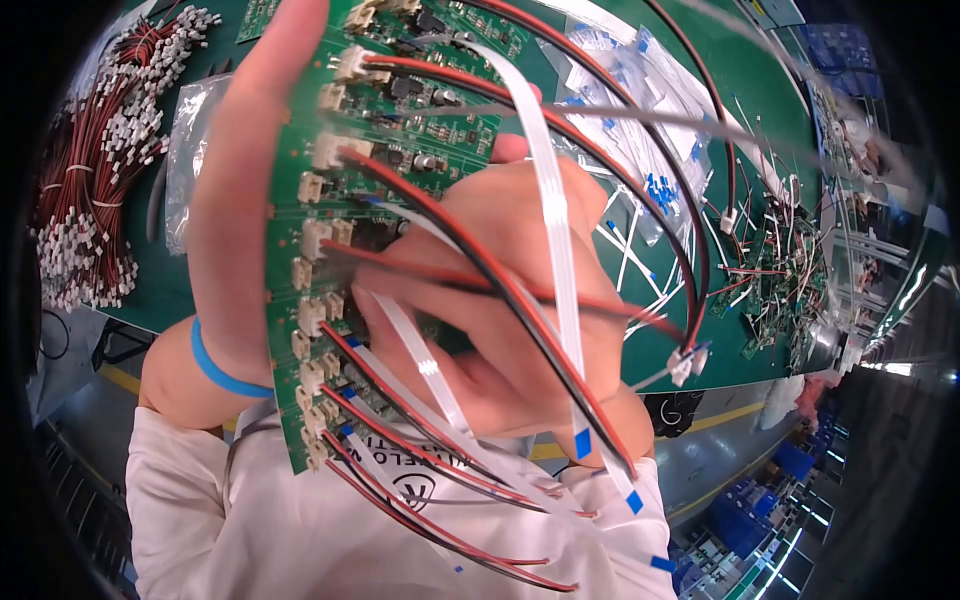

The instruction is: The person plugs ribbon cables and wire connectors into ports on a circuit board by hand, then sets the circuit board down on the table.

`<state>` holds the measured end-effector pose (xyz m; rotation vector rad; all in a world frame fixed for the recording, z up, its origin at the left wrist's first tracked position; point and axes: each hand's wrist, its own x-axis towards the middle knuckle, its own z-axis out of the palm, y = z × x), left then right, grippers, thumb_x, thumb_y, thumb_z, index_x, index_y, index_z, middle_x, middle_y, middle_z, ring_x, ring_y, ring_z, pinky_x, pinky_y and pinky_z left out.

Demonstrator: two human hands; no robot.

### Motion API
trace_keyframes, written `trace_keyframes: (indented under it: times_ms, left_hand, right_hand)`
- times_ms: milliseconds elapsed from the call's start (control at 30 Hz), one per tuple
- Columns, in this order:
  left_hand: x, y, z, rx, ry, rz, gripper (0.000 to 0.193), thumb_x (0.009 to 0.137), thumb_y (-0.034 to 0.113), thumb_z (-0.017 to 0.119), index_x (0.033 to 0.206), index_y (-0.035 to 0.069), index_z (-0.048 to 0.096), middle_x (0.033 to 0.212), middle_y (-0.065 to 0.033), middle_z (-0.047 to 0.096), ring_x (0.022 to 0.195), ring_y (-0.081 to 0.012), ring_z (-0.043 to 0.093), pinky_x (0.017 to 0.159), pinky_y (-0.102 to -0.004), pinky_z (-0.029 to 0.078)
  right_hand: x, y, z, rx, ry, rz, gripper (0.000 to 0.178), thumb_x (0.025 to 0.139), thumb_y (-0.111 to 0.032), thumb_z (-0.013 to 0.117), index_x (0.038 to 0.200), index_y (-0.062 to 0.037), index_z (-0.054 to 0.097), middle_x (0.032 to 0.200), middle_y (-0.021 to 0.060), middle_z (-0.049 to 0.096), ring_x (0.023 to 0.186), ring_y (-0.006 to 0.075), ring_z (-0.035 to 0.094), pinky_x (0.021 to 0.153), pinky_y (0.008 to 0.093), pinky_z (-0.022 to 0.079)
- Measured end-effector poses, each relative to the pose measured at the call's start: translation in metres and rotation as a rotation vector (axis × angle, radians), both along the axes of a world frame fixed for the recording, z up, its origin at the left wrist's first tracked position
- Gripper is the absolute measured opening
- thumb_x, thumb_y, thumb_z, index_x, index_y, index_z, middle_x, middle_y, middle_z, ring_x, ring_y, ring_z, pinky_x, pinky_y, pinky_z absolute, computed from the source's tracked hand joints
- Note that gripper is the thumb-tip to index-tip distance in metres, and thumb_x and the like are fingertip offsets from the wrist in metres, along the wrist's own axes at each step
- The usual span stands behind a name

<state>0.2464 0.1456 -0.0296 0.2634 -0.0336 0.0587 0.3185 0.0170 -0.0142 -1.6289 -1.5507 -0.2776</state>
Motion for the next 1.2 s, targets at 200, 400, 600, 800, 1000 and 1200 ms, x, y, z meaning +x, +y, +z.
trace_keyframes:
  times_ms: [200,400,600,800,1000,1200]
  left_hand:
    - [0.002,0.002,0.001,-0.034,-0.014,-0.033,0.051,0.094,0.042,0.029,0.116,0.0,0.049,0.108,-0.0161,0.056,0.094,-0.0247,0.057,0.081,-0.0372,0.048]
    - [0.005,0.006,0.004,-0.062,-0.03,-0.071,0.053,0.095,0.043,0.028,0.119,-0.001,0.048,0.112,-0.0177,0.056,0.097,-0.0263,0.058,0.084,-0.0386,0.048]
    - [0.01,0.004,0.01,-0.085,-0.044,-0.118,0.056,0.095,0.043,0.027,0.122,-0.002,0.047,0.115,-0.0192,0.055,0.1,-0.0279,0.058,0.086,-0.04,0.049]
    - [0.01,0.004,0.014,-0.052,0.031,-0.076,0.057,0.094,0.045,0.026,0.119,-0.001,0.05,0.111,-0.0169,0.058,0.102,-0.0247,0.058,0.089,-0.0356,0.047]
    - [0.011,-0.002,-0.002,-0.081,-0.213,-0.131,0.055,0.095,0.045,0.026,0.117,0.002,0.051,0.11,-0.0119,0.059,0.098,-0.0168,0.058,0.084,-0.031,0.047]
    - [0.007,-0.012,0.023,0.404,0.222,0.11,0.048,0.097,0.039,0.026,0.119,0.003,0.049,0.113,-0.0082,0.058,0.097,-0.0145,0.057,0.084,-0.0276,0.046]
  right_hand:
    - [-0.002,0.002,-0.003,-0.008,0.03,0.001,0.021,0.066,0.0,0.067,0.085,-0.0032,0.058,0.082,0.0118,0.06,0.07,0.0247,0.054,0.068,0.0363,0.044]
    - [-0.005,0.004,-0.001,-0.026,-0.009,-0.023,0.024,0.064,0.001,0.069,0.085,-0.0047,0.058,0.083,0.0103,0.059,0.07,0.0253,0.056,0.065,0.0359,0.044]
    - [-0.002,0.0,-0.008,0.03,0.051,0.016,0.022,0.067,0.0,0.07,0.085,-0.0044,0.058,0.084,0.0099,0.059,0.07,0.0251,0.056,0.063,0.0358,0.042]
    - [0.005,0.0,0.0,-0.037,-0.066,-0.044,0.016,0.063,-0.002,0.069,0.076,-0.0006,0.06,0.08,0.0107,0.06,0.071,0.025,0.054,0.069,0.037,0.047]
    - [0.014,-0.007,0.0,0.001,0.031,-0.1,0.023,0.074,-0.021,0.07,0.082,-0.0035,0.058,0.075,0.0088,0.06,0.074,0.0232,0.056,0.078,0.0403,0.046]
    - [0.015,-0.009,0.007,-0.049,-0.057,-0.083,0.026,0.073,-0.024,0.072,0.079,-0.0035,0.057,0.076,0.009,0.061,0.072,0.0238,0.056,0.081,0.0397,0.042]
